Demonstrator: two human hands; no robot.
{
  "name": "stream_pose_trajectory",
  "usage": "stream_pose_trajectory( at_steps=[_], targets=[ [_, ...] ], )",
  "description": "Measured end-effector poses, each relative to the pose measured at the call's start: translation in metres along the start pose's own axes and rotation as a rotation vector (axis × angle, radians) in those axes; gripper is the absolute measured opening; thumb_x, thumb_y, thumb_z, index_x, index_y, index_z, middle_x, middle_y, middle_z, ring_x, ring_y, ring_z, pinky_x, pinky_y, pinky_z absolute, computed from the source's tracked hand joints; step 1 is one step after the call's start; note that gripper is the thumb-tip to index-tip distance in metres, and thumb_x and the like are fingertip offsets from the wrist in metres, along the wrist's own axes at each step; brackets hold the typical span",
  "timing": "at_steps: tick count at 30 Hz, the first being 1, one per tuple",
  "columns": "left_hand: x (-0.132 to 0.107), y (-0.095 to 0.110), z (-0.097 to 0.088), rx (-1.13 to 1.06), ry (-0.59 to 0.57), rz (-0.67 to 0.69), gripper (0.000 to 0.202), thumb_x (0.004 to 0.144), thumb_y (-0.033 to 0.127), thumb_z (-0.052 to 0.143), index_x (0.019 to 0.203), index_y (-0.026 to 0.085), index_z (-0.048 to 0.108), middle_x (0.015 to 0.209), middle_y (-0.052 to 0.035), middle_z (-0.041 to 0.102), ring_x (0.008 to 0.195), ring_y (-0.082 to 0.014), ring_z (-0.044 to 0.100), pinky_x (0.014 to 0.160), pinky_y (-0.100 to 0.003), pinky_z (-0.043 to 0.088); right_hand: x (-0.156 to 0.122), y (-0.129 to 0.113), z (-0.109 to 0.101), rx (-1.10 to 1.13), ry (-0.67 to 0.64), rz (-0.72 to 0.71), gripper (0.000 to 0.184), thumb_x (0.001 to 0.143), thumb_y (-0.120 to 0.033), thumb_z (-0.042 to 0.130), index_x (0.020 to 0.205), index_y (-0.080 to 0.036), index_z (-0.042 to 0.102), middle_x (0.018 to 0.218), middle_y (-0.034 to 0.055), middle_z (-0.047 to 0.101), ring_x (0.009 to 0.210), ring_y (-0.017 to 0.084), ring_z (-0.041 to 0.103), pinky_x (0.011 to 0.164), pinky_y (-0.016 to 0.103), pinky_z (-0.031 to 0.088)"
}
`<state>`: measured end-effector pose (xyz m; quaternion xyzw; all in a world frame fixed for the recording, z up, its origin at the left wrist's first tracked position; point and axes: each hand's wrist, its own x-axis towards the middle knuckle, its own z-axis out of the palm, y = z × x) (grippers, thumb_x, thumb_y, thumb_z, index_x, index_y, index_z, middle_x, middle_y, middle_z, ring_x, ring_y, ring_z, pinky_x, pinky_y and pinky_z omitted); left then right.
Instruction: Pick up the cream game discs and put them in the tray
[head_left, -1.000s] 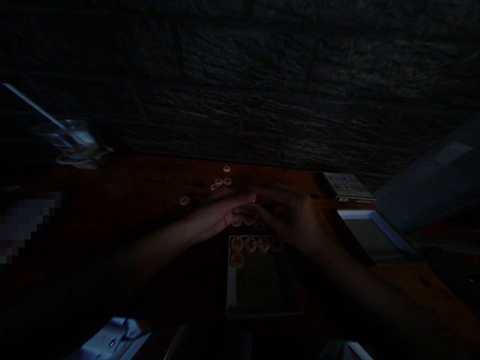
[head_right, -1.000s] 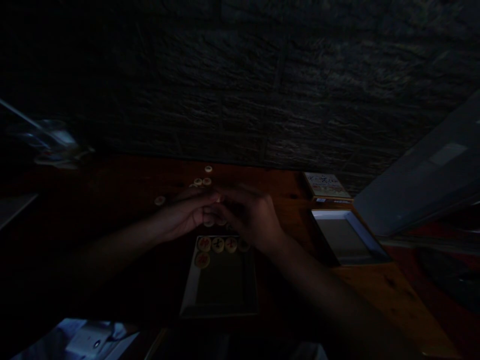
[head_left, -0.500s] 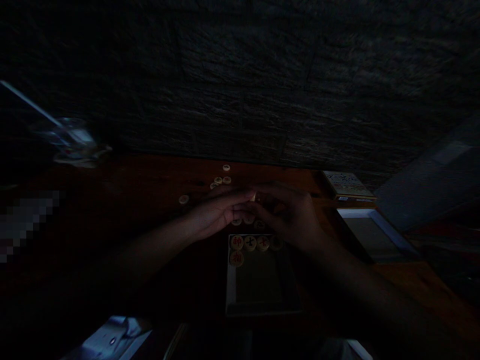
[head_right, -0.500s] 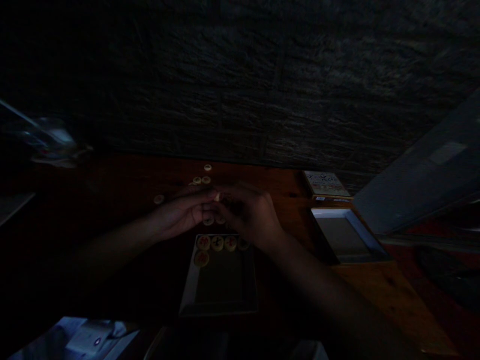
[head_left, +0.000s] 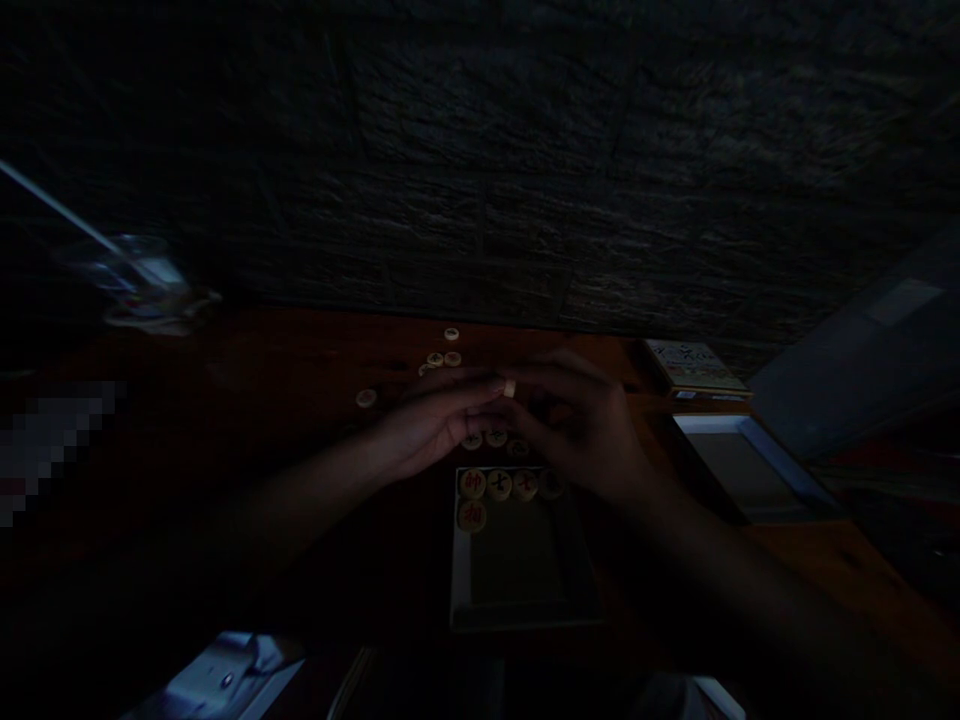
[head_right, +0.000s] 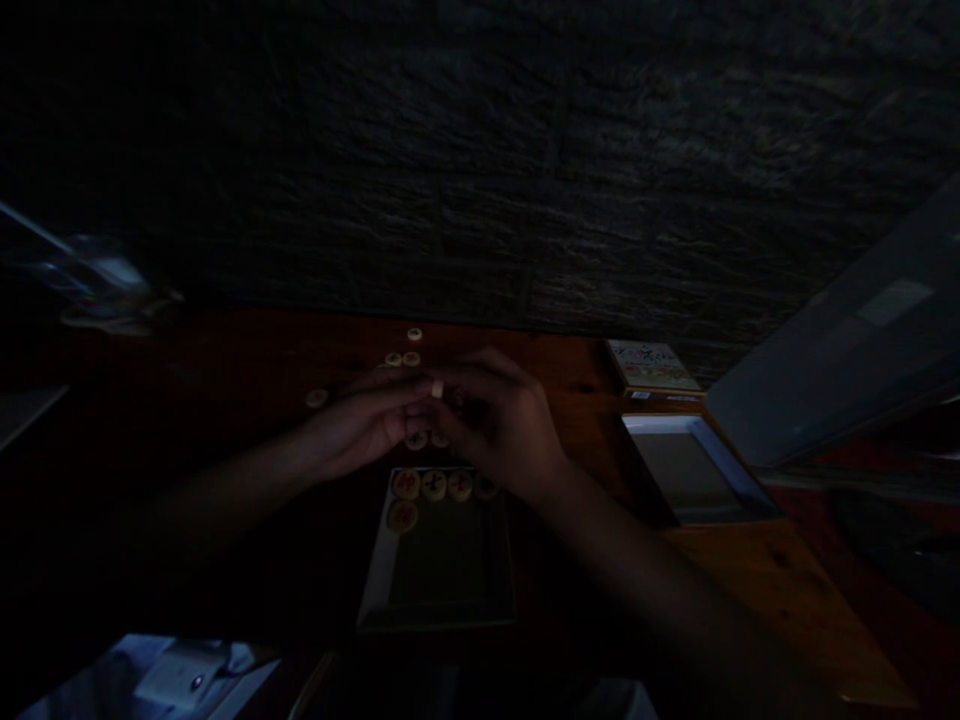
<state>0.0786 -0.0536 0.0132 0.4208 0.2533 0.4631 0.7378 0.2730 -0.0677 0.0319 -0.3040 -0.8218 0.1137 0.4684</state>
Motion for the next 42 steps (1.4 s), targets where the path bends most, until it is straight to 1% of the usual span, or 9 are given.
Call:
stream_pose_trajectory(
  at_steps=[4, 9, 12, 15, 19, 25, 31, 36, 42],
  targets=[
    [0.001, 0.002, 0.0, 0.032, 0.035, 0.046, 0.015, 0.083, 0.017, 0.082, 0.098, 0.013, 0.081, 0.1, -0.0089, 0.08, 0.092, -0.019, 0.076, 0.09, -0.032, 0.06, -0.001, 0.001, 0.0, 0.005, 0.013, 0.07, 0.03, 0.093, -0.023, 0.069, 0.122, -0.024, 0.077, 0.103, 0.0069, 0.073, 0.089, 0.019, 0.069, 0.074, 0.03, 0.058],
    [0.0, 0.0, 0.001, 0.059, 0.12, 0.12, 0.027, 0.075, 0.014, 0.088, 0.101, 0.016, 0.081, 0.106, -0.008, 0.081, 0.095, -0.0208, 0.077, 0.089, -0.035, 0.062, -0.003, 0.003, 0.005, 0.087, 0.025, 0.288, 0.027, 0.095, -0.032, 0.069, 0.119, -0.023, 0.079, 0.098, 0.0064, 0.08, 0.082, 0.019, 0.073, 0.069, 0.03, 0.058],
    [-0.002, -0.002, 0.001, 0.118, 0.154, 0.158, 0.033, 0.071, 0.016, 0.091, 0.103, 0.017, 0.081, 0.108, -0.0086, 0.081, 0.093, -0.0207, 0.077, 0.088, -0.034, 0.062, -0.003, 0.003, 0.009, 0.229, 0.069, 0.39, 0.025, 0.092, -0.037, 0.074, 0.112, -0.023, 0.081, 0.1, 0.0055, 0.082, 0.084, 0.02, 0.076, 0.074, 0.03, 0.06],
    [-0.003, -0.003, -0.001, 0.26, 0.153, 0.216, 0.037, 0.07, 0.02, 0.093, 0.105, 0.019, 0.082, 0.11, -0.0087, 0.081, 0.096, -0.0213, 0.077, 0.09, -0.033, 0.061, -0.002, 0.004, 0.011, 0.327, 0.094, 0.47, 0.022, 0.086, -0.037, 0.081, 0.101, -0.021, 0.082, 0.095, 0.0053, 0.082, 0.082, 0.02, 0.077, 0.071, 0.028, 0.059],
    [-0.004, -0.003, -0.003, 0.4, 0.148, 0.291, 0.035, 0.071, 0.023, 0.092, 0.104, 0.02, 0.082, 0.108, -0.008, 0.082, 0.096, -0.0225, 0.077, 0.09, -0.035, 0.061, 0.0, 0.003, 0.011, 0.432, 0.077, 0.595, 0.024, 0.082, -0.042, 0.084, 0.09, -0.019, 0.082, 0.078, 0.0043, 0.079, 0.065, 0.016, 0.071, 0.057, 0.024, 0.054],
    [-0.004, -0.002, -0.002, 0.399, 0.146, 0.301, 0.036, 0.072, 0.024, 0.092, 0.107, 0.021, 0.082, 0.107, -0.0072, 0.082, 0.095, -0.0215, 0.078, 0.088, -0.034, 0.062, 0.004, -0.001, 0.01, 0.578, 0.082, 0.74, 0.033, 0.076, -0.046, 0.086, 0.09, -0.017, 0.083, 0.063, 0.0023, 0.072, 0.052, 0.012, 0.061, 0.05, 0.023, 0.049],
    [-0.006, -0.002, -0.001, 0.428, 0.132, 0.31, 0.033, 0.073, 0.023, 0.091, 0.104, 0.021, 0.082, 0.105, -0.0073, 0.082, 0.094, -0.0219, 0.078, 0.087, -0.034, 0.062, 0.004, 0.0, 0.009, 0.598, 0.052, 0.731, 0.036, 0.072, -0.045, 0.09, 0.09, -0.016, 0.081, 0.07, 0.0041, 0.074, 0.053, 0.012, 0.061, 0.048, 0.022, 0.047],
    [-0.007, 0.0, 0.003, 0.476, 0.143, 0.285, 0.028, 0.074, 0.024, 0.091, 0.1, 0.018, 0.083, 0.097, -0.0076, 0.082, 0.087, -0.0217, 0.078, 0.084, -0.033, 0.063, 0.002, 0.004, 0.011, 0.592, 0.03, 0.699, 0.03, 0.075, -0.045, 0.088, 0.08, -0.017, 0.08, 0.065, 0.0018, 0.071, 0.05, 0.009, 0.057, 0.045, 0.02, 0.043],
    [-0.007, -0.001, 0.003, 0.281, 0.159, 0.216, 0.023, 0.08, 0.03, 0.087, 0.1, 0.019, 0.083, 0.099, -0.0068, 0.082, 0.086, -0.0212, 0.079, 0.084, -0.036, 0.065, 0.003, 0.003, 0.011, 0.598, 0.036, 0.731, 0.032, 0.08, -0.049, 0.083, 0.085, -0.018, 0.083, 0.064, 0.0019, 0.07, 0.053, 0.011, 0.06, 0.049, 0.021, 0.046]
  ],
)
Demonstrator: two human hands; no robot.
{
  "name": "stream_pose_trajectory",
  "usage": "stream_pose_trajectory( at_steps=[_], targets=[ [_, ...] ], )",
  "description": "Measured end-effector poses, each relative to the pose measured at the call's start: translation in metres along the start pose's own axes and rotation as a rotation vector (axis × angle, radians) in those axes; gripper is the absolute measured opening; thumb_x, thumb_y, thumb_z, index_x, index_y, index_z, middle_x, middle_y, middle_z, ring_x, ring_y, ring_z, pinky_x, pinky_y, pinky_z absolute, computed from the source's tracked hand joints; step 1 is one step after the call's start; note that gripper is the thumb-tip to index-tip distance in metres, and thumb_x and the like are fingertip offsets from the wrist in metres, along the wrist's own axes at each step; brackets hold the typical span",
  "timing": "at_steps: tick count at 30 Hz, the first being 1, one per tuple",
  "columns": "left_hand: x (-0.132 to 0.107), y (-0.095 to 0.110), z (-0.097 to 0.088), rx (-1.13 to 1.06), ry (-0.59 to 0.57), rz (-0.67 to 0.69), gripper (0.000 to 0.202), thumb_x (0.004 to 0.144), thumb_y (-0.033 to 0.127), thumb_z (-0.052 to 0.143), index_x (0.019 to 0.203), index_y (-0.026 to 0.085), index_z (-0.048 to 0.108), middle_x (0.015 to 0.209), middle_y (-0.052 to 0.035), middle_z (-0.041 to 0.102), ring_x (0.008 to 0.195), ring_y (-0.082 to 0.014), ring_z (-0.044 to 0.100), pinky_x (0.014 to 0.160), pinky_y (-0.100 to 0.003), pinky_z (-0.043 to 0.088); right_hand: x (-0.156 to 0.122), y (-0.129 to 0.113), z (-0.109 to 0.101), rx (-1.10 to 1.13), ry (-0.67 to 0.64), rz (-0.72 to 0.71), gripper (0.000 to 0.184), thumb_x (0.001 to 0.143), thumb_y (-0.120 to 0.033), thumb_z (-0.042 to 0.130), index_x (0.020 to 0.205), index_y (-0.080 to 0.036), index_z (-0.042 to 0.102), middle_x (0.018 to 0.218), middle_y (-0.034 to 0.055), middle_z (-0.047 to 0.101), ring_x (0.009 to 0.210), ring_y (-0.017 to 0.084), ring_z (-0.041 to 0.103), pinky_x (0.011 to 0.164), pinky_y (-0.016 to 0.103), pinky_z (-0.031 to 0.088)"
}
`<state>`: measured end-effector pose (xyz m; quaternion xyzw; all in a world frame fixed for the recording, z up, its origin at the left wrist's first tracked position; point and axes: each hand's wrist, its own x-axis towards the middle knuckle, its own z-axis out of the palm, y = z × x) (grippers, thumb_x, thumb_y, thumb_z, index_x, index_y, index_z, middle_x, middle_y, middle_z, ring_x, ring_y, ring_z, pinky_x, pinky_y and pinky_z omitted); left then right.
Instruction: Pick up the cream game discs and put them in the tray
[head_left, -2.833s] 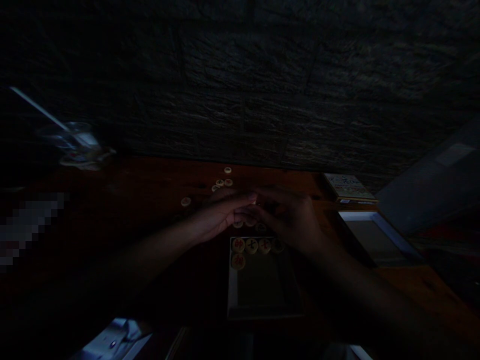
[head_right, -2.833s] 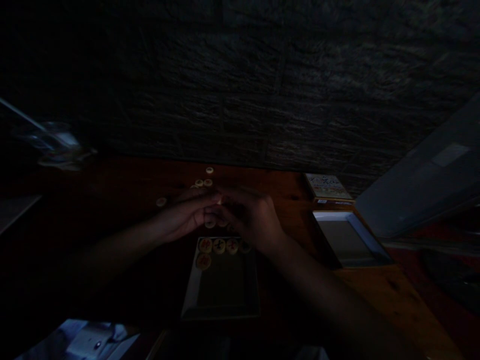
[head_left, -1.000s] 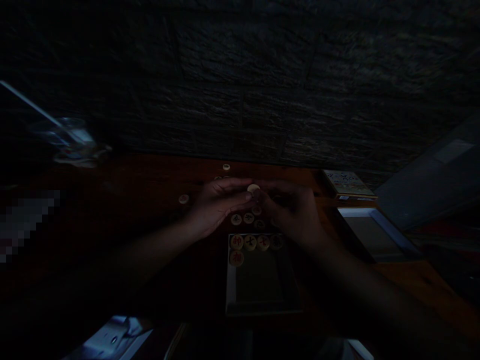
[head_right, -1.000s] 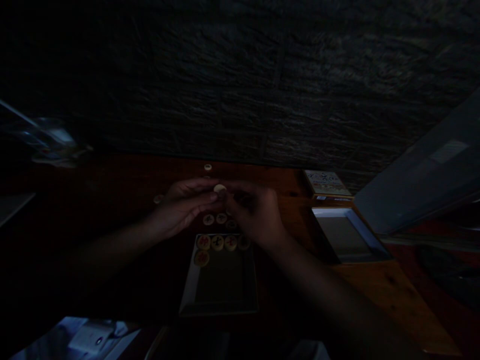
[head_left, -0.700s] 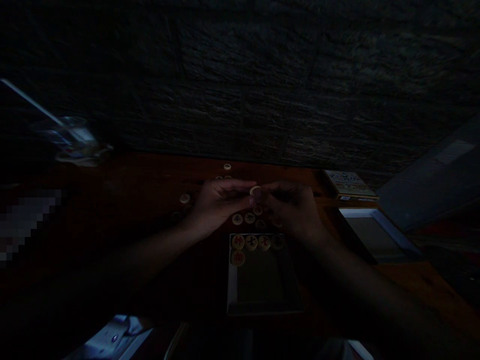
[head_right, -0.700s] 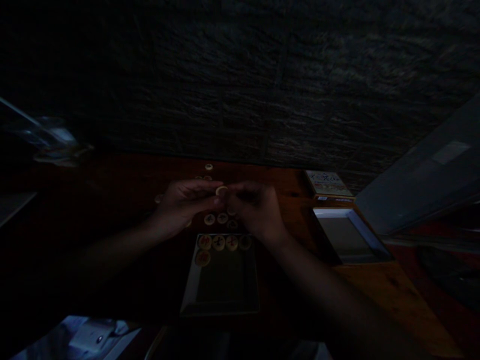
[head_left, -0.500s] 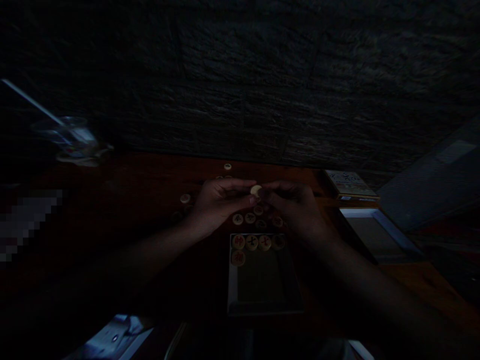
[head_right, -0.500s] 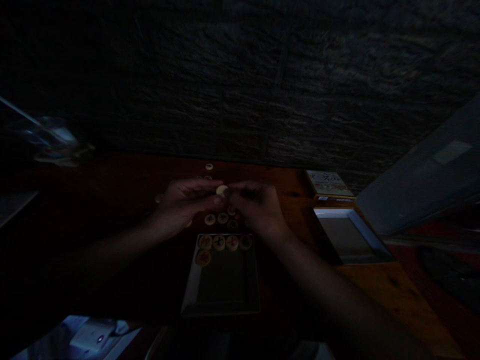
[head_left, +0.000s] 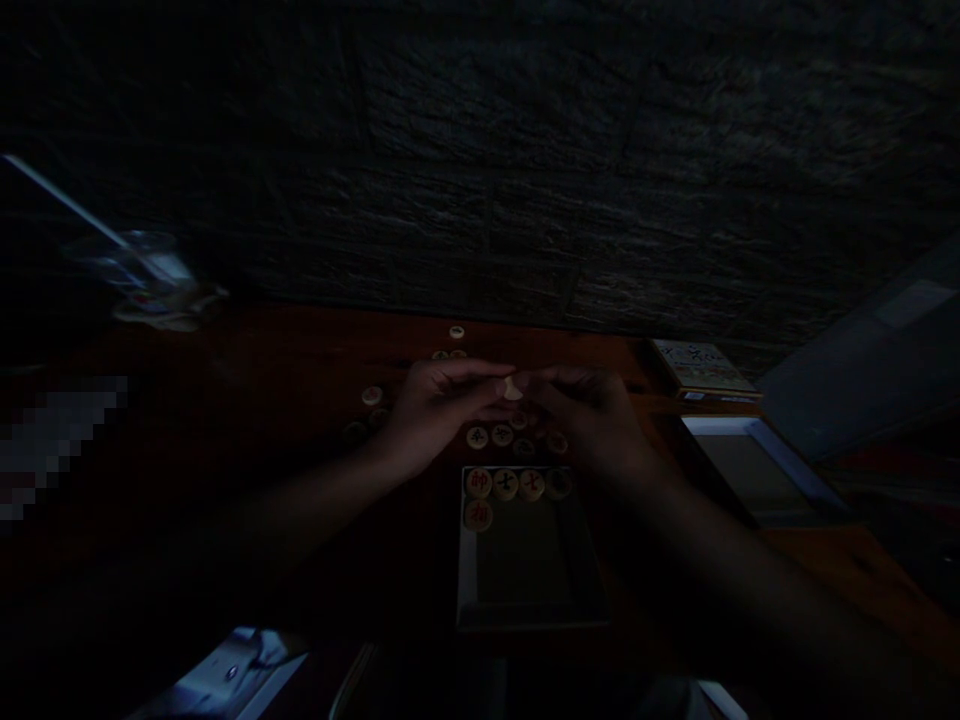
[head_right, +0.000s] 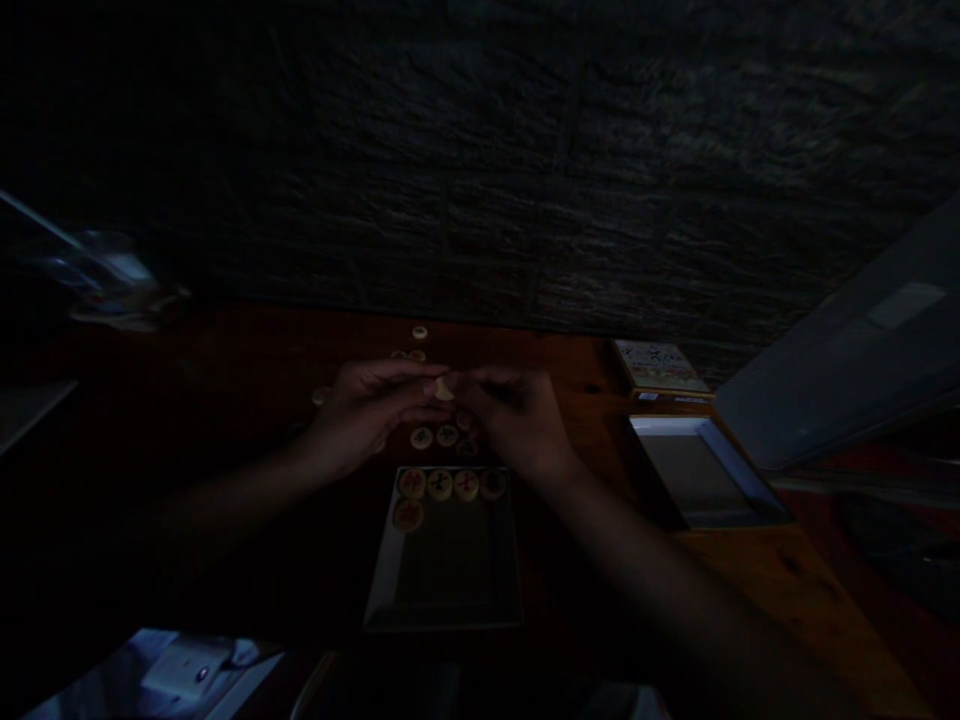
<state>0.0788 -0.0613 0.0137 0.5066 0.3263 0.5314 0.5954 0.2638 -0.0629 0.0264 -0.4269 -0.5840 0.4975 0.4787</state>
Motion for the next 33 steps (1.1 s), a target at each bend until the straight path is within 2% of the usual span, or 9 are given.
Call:
stream_pose_trajectory(
  at_steps=[3, 6, 8, 12, 21, 28, 30, 33],
  targets=[
    [0.0008, -0.0023, -0.0017, -0.049, 0.01, 0.006, 0.026, 0.08, 0.029, 0.087, 0.104, 0.02, 0.082, 0.105, -0.0076, 0.081, 0.088, -0.0218, 0.079, 0.088, -0.039, 0.065, 0.0, -0.0014, 0.0004, 0.014, 0.009, 0.014, 0.035, 0.077, -0.048, 0.085, 0.095, -0.018, 0.084, 0.064, 0.0015, 0.07, 0.053, 0.012, 0.06, 0.05, 0.023, 0.047],
    [0.0012, -0.0029, -0.0028, 0.007, 0.018, 0.036, 0.033, 0.074, 0.026, 0.091, 0.105, 0.019, 0.082, 0.108, -0.009, 0.081, 0.094, -0.0231, 0.078, 0.091, -0.039, 0.063, 0.0006, -0.0012, 0.0001, 0.015, 0.019, 0.006, 0.038, 0.072, -0.043, 0.089, 0.101, -0.018, 0.083, 0.071, 0.003, 0.075, 0.058, 0.014, 0.064, 0.054, 0.025, 0.051],
    [0.001, -0.0026, -0.0028, 0.074, 0.009, 0.069, 0.035, 0.071, 0.024, 0.093, 0.104, 0.019, 0.082, 0.106, -0.009, 0.082, 0.094, -0.0232, 0.078, 0.09, -0.038, 0.062, 0.0008, -0.0008, 0.0, 0.018, 0.025, -0.002, 0.039, 0.07, -0.042, 0.091, 0.099, -0.018, 0.083, 0.076, 0.0041, 0.077, 0.059, 0.014, 0.065, 0.054, 0.025, 0.052],
    [0.0003, -0.0019, -0.0017, 0.158, -0.014, 0.116, 0.034, 0.071, 0.023, 0.092, 0.103, 0.019, 0.082, 0.104, -0.0083, 0.082, 0.092, -0.0227, 0.078, 0.087, -0.035, 0.062, 0.0, -0.0002, -0.0001, -0.005, 0.003, 0.0, 0.033, 0.071, -0.041, 0.09, 0.092, -0.017, 0.083, 0.069, 0.0024, 0.074, 0.052, 0.011, 0.06, 0.049, 0.023, 0.048],
    [-0.0019, 0.0034, 0.0034, 0.167, 0.041, 0.095, 0.026, 0.072, 0.026, 0.091, 0.096, 0.019, 0.083, 0.101, -0.0074, 0.082, 0.091, -0.0223, 0.077, 0.087, -0.035, 0.061, 0.0011, 0.0013, -0.0011, 0.021, -0.029, -0.017, 0.029, 0.072, -0.039, 0.089, 0.09, -0.018, 0.083, 0.066, 0.001, 0.072, 0.052, 0.011, 0.059, 0.049, 0.022, 0.046],
    [-0.0026, 0.0001, 0.0018, 0.24, -0.014, 0.12, 0.027, 0.072, 0.023, 0.091, 0.097, 0.017, 0.082, 0.097, -0.0084, 0.082, 0.086, -0.022, 0.077, 0.079, -0.032, 0.061, -0.0002, 0.0052, -0.0003, -0.019, -0.008, -0.027, 0.026, 0.072, -0.04, 0.09, 0.08, -0.017, 0.08, 0.063, 0.0004, 0.07, 0.049, 0.009, 0.055, 0.044, 0.02, 0.04],
    [-0.0021, -0.0006, 0.0016, 0.214, -0.006, 0.098, 0.028, 0.071, 0.022, 0.091, 0.097, 0.017, 0.082, 0.097, -0.008, 0.082, 0.086, -0.0218, 0.077, 0.08, -0.032, 0.062, -0.0002, 0.0055, -0.0006, -0.02, -0.023, -0.031, 0.026, 0.077, -0.041, 0.087, 0.083, -0.017, 0.081, 0.064, 0.001, 0.071, 0.051, 0.01, 0.057, 0.046, 0.02, 0.042],
    [0.0001, -0.0024, 0.0012, 0.063, 0.023, 0.054, 0.026, 0.076, 0.024, 0.088, 0.1, 0.018, 0.082, 0.102, -0.0079, 0.082, 0.09, -0.0213, 0.077, 0.086, -0.035, 0.063, 0.0002, 0.0045, -0.0013, -0.025, -0.031, -0.057, 0.025, 0.083, -0.041, 0.081, 0.095, -0.019, 0.083, 0.071, 0.0022, 0.074, 0.058, 0.012, 0.064, 0.053, 0.022, 0.049]
  ],
)
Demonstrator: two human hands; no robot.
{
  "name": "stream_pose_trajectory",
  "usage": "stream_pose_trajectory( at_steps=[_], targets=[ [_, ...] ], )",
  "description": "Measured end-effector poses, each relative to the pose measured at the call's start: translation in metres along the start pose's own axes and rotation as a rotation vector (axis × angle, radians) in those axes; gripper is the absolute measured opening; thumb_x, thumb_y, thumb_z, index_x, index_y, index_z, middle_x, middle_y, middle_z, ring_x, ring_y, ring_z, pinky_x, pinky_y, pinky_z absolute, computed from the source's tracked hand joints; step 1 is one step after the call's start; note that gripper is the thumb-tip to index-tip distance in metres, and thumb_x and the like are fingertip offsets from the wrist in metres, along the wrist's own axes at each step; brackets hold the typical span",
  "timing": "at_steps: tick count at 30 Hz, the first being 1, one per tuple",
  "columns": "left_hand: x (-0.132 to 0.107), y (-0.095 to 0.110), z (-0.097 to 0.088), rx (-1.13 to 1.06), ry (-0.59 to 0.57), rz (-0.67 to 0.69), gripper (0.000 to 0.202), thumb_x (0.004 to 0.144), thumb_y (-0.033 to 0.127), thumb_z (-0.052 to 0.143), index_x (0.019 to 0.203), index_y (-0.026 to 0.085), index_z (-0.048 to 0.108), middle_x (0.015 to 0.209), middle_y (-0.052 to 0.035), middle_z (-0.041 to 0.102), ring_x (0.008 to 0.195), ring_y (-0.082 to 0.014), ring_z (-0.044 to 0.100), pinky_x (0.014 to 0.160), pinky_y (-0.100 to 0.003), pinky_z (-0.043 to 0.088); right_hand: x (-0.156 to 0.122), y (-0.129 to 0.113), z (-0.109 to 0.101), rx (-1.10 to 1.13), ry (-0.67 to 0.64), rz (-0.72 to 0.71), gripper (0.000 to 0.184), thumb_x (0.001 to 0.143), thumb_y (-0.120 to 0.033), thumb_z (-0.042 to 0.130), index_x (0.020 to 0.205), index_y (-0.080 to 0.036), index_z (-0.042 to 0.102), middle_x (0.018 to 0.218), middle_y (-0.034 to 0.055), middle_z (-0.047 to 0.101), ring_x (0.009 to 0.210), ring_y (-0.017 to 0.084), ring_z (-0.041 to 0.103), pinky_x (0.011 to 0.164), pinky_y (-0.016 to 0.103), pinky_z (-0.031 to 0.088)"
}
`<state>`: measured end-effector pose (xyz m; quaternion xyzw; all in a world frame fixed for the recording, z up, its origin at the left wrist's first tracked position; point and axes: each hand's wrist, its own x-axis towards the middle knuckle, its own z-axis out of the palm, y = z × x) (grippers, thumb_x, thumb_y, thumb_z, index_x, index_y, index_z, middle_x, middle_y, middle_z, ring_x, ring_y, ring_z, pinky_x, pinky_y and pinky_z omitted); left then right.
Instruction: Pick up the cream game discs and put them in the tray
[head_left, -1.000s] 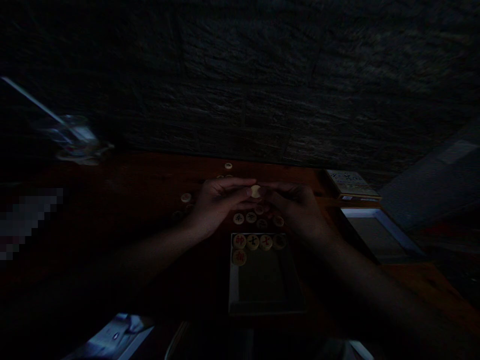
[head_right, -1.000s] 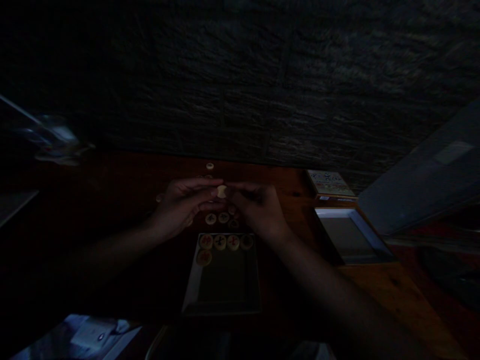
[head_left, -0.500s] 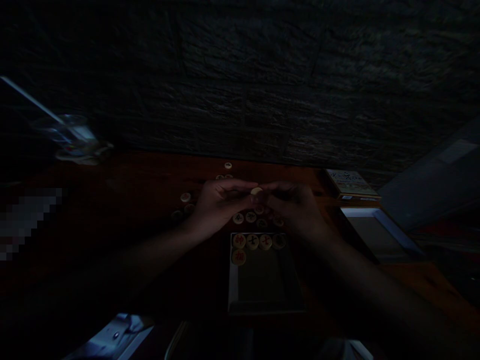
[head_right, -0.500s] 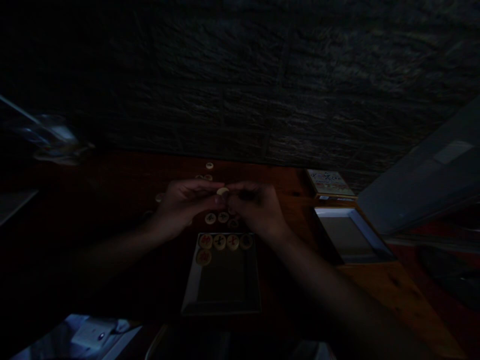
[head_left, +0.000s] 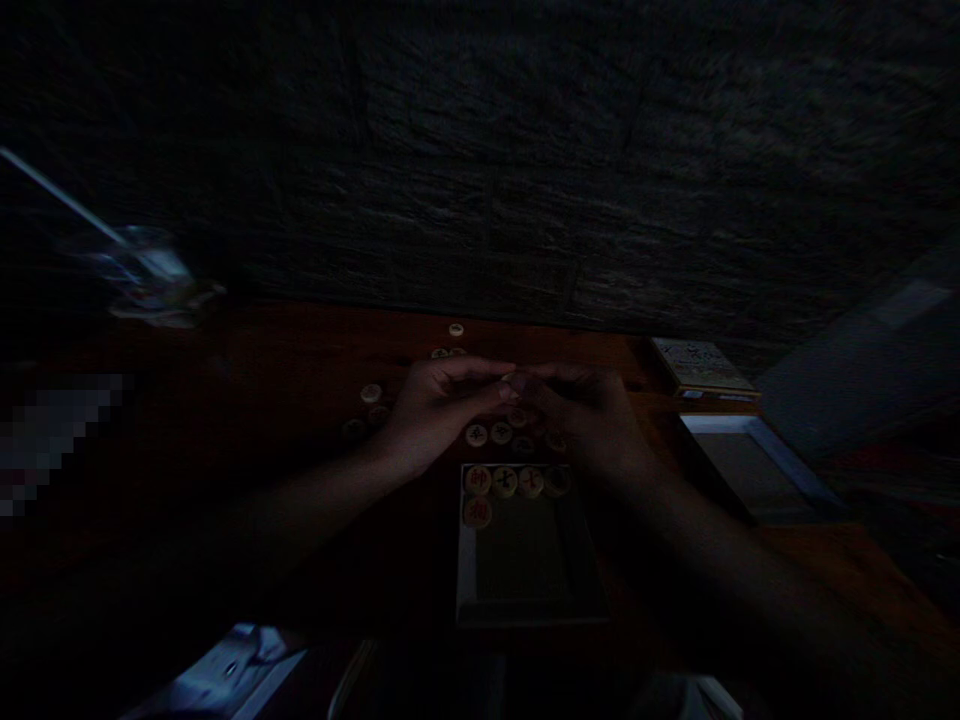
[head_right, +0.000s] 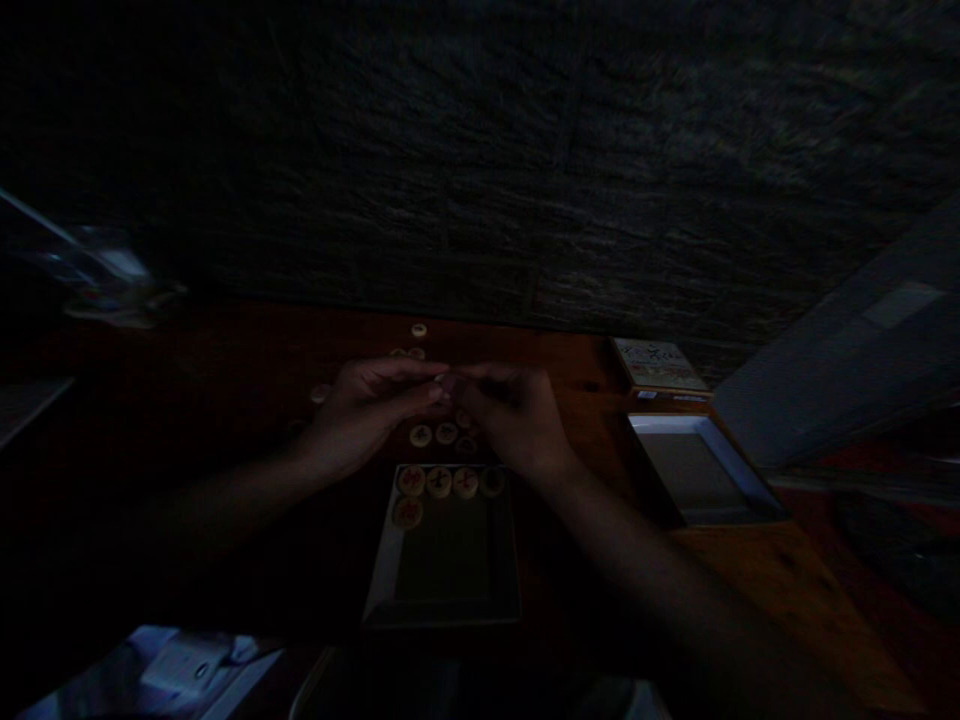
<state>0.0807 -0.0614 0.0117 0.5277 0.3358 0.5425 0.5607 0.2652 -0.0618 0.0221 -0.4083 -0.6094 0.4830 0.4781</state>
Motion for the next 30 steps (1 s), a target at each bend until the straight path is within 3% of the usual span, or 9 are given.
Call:
stream_pose_trajectory(
  at_steps=[6, 12, 15, 18, 24, 30],
  targets=[
    [0.005, -0.003, 0.0, -0.224, 0.012, -0.112, 0.022, 0.081, 0.019, 0.084, 0.102, 0.015, 0.081, 0.106, -0.0099, 0.08, 0.093, -0.0207, 0.077, 0.089, -0.035, 0.063, -0.001, 0.002, -0.001, -0.087, -0.02, -0.204, 0.026, 0.085, -0.026, 0.077, 0.111, -0.023, 0.081, 0.087, 0.0025, 0.079, 0.074, 0.016, 0.072, 0.068, 0.027, 0.057],
    [0.004, 0.0, 0.0, -0.243, -0.028, -0.157, 0.014, 0.083, 0.02, 0.081, 0.094, 0.012, 0.082, 0.097, -0.0106, 0.079, 0.088, -0.0188, 0.075, 0.085, -0.032, 0.061, -0.002, 0.004, -0.006, -0.518, 0.039, -0.454, 0.028, 0.088, -0.025, 0.078, 0.115, -0.022, 0.079, 0.098, 0.0049, 0.074, 0.079, 0.015, 0.068, 0.073, 0.03, 0.057],
    [0.004, 0.001, 0.0, -0.256, -0.068, -0.158, 0.015, 0.083, 0.019, 0.081, 0.097, 0.012, 0.082, 0.1, -0.0107, 0.079, 0.091, -0.0187, 0.074, 0.087, -0.031, 0.06, -0.002, 0.002, -0.009, -0.582, 0.021, -0.516, 0.03, 0.089, -0.025, 0.078, 0.118, -0.022, 0.078, 0.101, 0.0058, 0.072, 0.085, 0.017, 0.069, 0.073, 0.03, 0.057],
    [0.004, 0.001, 0.0, -0.264, -0.101, -0.137, 0.013, 0.086, 0.021, 0.079, 0.096, 0.012, 0.082, 0.099, -0.0099, 0.078, 0.091, -0.0181, 0.074, 0.086, -0.029, 0.06, -0.002, -0.001, -0.009, -0.58, -0.019, -0.551, 0.033, 0.089, -0.022, 0.078, 0.122, -0.023, 0.077, 0.106, 0.0064, 0.071, 0.092, 0.018, 0.069, 0.075, 0.029, 0.057],
    [0.005, 0.0, 0.001, -0.218, -0.104, -0.09, 0.015, 0.088, 0.028, 0.078, 0.092, 0.013, 0.078, 0.09, -0.0053, 0.073, 0.083, -0.015, 0.072, 0.078, -0.027, 0.061, -0.002, -0.006, -0.009, -0.572, -0.05, -0.56, 0.036, 0.089, -0.025, 0.078, 0.125, -0.023, 0.075, 0.107, 0.0059, 0.07, 0.089, 0.017, 0.068, 0.074, 0.029, 0.056],
    [0.004, 0.001, 0.002, -0.28, -0.145, -0.182, 0.022, 0.087, 0.034, 0.079, 0.086, 0.012, 0.074, 0.083, -0.006, 0.073, 0.074, -0.0166, 0.072, 0.068, -0.029, 0.061, -0.005, -0.009, -0.007, -0.615, 0.015, -0.543, 0.02, 0.089, -0.03, 0.079, 0.105, -0.018, 0.079, 0.087, 0.0027, 0.066, 0.076, 0.015, 0.065, 0.064, 0.026, 0.051]
  ],
)
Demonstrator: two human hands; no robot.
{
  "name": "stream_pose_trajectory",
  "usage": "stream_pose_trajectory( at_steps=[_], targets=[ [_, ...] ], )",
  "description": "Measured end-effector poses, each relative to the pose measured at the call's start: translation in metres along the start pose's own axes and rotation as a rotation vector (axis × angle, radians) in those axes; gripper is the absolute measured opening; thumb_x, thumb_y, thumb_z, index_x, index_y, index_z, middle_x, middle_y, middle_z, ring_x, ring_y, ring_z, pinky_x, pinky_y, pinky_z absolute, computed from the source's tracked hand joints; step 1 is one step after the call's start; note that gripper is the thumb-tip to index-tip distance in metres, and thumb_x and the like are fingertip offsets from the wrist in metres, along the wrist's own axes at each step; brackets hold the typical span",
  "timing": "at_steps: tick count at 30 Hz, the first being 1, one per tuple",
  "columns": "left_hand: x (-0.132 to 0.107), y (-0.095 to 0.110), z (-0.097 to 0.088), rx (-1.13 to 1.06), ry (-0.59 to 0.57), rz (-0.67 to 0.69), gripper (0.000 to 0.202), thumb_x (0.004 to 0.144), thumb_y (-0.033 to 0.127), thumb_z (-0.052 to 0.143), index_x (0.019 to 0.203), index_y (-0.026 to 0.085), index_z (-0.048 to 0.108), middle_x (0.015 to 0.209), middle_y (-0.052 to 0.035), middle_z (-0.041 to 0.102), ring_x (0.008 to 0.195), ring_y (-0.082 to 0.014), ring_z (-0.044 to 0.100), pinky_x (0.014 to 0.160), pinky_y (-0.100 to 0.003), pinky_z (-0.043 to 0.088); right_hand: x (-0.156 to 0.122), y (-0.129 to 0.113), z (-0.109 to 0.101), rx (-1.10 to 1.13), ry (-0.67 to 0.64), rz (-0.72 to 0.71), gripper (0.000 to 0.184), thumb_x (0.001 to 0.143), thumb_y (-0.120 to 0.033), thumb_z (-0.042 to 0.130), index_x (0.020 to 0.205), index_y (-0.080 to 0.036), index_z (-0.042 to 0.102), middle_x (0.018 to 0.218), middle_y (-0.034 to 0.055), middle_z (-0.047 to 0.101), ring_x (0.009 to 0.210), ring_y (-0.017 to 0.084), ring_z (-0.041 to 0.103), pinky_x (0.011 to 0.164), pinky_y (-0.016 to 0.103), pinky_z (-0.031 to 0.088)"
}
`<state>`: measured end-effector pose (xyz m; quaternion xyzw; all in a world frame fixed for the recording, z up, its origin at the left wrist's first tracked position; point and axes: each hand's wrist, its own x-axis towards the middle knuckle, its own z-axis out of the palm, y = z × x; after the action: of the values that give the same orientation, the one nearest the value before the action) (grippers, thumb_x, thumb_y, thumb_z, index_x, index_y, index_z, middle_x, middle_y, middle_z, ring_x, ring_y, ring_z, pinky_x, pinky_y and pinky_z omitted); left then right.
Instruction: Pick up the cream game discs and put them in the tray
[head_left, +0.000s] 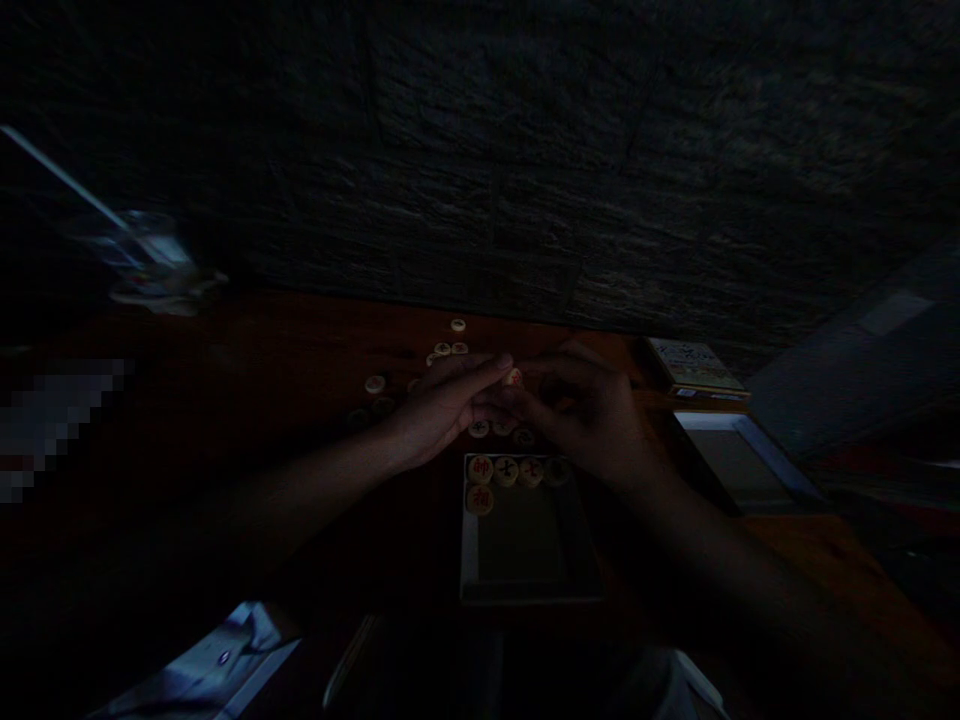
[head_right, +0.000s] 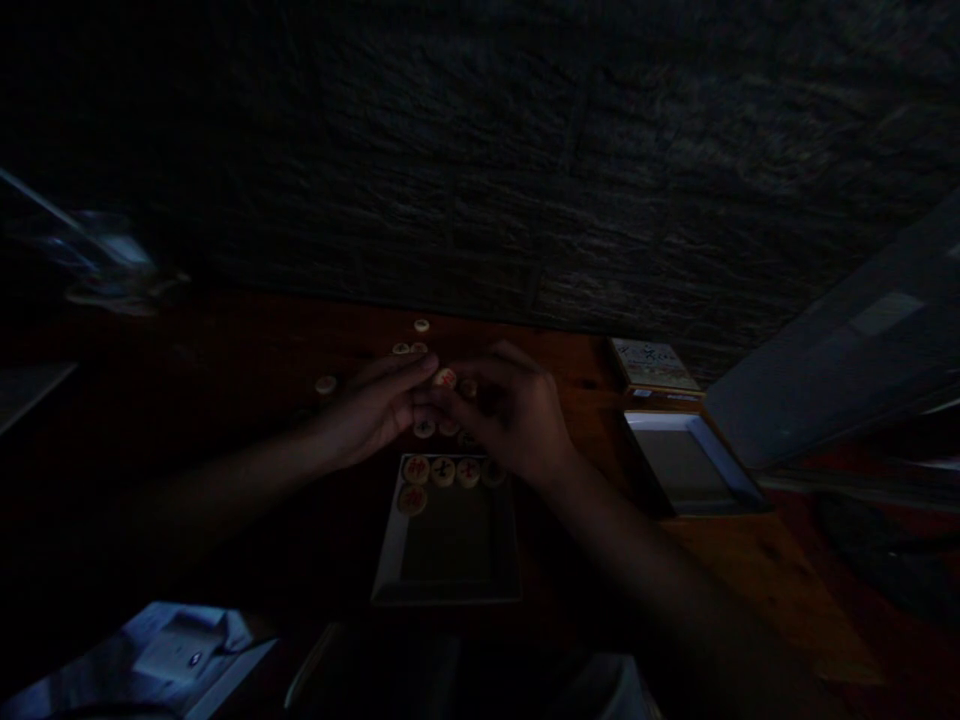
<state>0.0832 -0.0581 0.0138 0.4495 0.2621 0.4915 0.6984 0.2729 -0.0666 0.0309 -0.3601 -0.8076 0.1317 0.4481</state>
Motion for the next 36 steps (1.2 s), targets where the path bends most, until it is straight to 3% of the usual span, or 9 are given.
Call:
stream_pose_trajectory(
  at_steps=[4, 7, 11, 15, 18, 20, 23, 28, 36],
  targets=[
    [-0.001, 0.001, -0.001, -0.049, 0.002, -0.044, 0.019, 0.087, 0.03, 0.078, 0.09, 0.011, 0.075, 0.089, -0.0077, 0.074, 0.076, -0.0166, 0.072, 0.068, -0.03, 0.061, 0.0, -0.007, -0.003, 0.0, 0.033, -0.029, 0.028, 0.085, -0.033, 0.083, 0.108, -0.018, 0.079, 0.087, 0.0031, 0.067, 0.076, 0.015, 0.064, 0.064, 0.027, 0.051],
    [-0.002, 0.001, -0.001, -0.008, -0.029, -0.051, 0.029, 0.09, 0.04, 0.074, 0.092, 0.011, 0.074, 0.085, -0.0097, 0.076, 0.072, -0.0178, 0.073, 0.066, -0.03, 0.059, 0.001, -0.009, -0.003, 0.064, -0.005, -0.032, 0.031, 0.086, -0.027, 0.082, 0.116, -0.022, 0.077, 0.094, 0.0029, 0.069, 0.078, 0.015, 0.065, 0.067, 0.027, 0.052],
    [-0.003, 0.001, 0.0, 0.039, -0.061, -0.079, 0.041, 0.089, 0.052, 0.073, 0.089, 0.011, 0.074, 0.081, -0.012, 0.077, 0.067, -0.019, 0.073, 0.064, -0.03, 0.058, 0.002, -0.011, -0.003, 0.077, -0.026, 0.021, 0.024, 0.087, -0.024, 0.08, 0.11, -0.022, 0.079, 0.086, 0.0006, 0.069, 0.072, 0.013, 0.064, 0.064, 0.026, 0.052],
    [0.0, 0.007, -0.001, 0.069, 0.036, -0.115, 0.052, 0.098, 0.058, 0.055, 0.086, 0.011, 0.073, 0.075, -0.0114, 0.075, 0.059, -0.0171, 0.069, 0.056, -0.028, 0.053, -0.002, -0.028, -0.013, -0.004, -0.025, 0.042, 0.022, 0.086, -0.022, 0.079, 0.107, -0.02, 0.079, 0.09, 0.003, 0.074, 0.074, 0.014, 0.067, 0.065, 0.025, 0.053],
    [0.005, 0.014, -0.005, 0.133, 0.195, -0.029, 0.048, 0.102, 0.049, 0.048, 0.087, 0.012, 0.075, 0.073, -0.0083, 0.072, 0.055, -0.0132, 0.064, 0.05, -0.023, 0.045, -0.016, -0.053, -0.023, -0.102, -0.139, 0.104, 0.021, 0.086, -0.019, 0.076, 0.106, -0.022, 0.079, 0.088, 0.0026, 0.077, 0.07, 0.014, 0.069, 0.061, 0.024, 0.053],
    [0.009, 0.017, -0.009, 0.168, 0.246, 0.031, 0.045, 0.102, 0.044, 0.048, 0.084, 0.013, 0.074, 0.071, -0.0065, 0.07, 0.051, -0.0116, 0.06, 0.046, -0.022, 0.041, -0.03, -0.068, -0.024, -0.176, -0.231, 0.13, 0.021, 0.084, -0.015, 0.074, 0.103, -0.023, 0.079, 0.093, 0.0033, 0.08, 0.076, 0.017, 0.074, 0.066, 0.025, 0.058],
    [0.013, 0.019, -0.011, 0.166, 0.253, 0.072, 0.042, 0.101, 0.038, 0.047, 0.08, 0.013, 0.073, 0.068, -0.0054, 0.068, 0.047, -0.011, 0.056, 0.044, -0.023, 0.038, -0.052, -0.08, -0.02, -0.221, -0.341, 0.137, 0.028, 0.085, -0.008, 0.068, 0.104, -0.025, 0.081, 0.098, 0.0041, 0.082, 0.08, 0.019, 0.078, 0.07, 0.026, 0.062],
    [0.012, 0.018, -0.008, 0.17, 0.215, 0.078, 0.037, 0.098, 0.035, 0.05, 0.077, 0.014, 0.072, 0.064, -0.0045, 0.067, 0.045, -0.0103, 0.054, 0.044, -0.024, 0.037, -0.064, -0.076, -0.004, -0.336, -0.518, 0.082, 0.046, 0.085, 0.002, 0.064, 0.115, -0.028, 0.08, 0.107, 0.0055, 0.083, 0.097, 0.022, 0.08, 0.086, 0.031, 0.064],
    [0.013, 0.02, -0.015, 0.214, 0.235, 0.102, 0.039, 0.098, 0.04, 0.05, 0.079, 0.015, 0.073, 0.066, -0.0047, 0.068, 0.046, -0.0111, 0.054, 0.044, -0.024, 0.036, -0.065, -0.076, 0.01, -0.495, -0.564, -0.016, 0.05, 0.084, 0.003, 0.069, 0.123, -0.027, 0.078, 0.117, 0.0093, 0.08, 0.098, 0.024, 0.079, 0.084, 0.032, 0.065]
  ],
)
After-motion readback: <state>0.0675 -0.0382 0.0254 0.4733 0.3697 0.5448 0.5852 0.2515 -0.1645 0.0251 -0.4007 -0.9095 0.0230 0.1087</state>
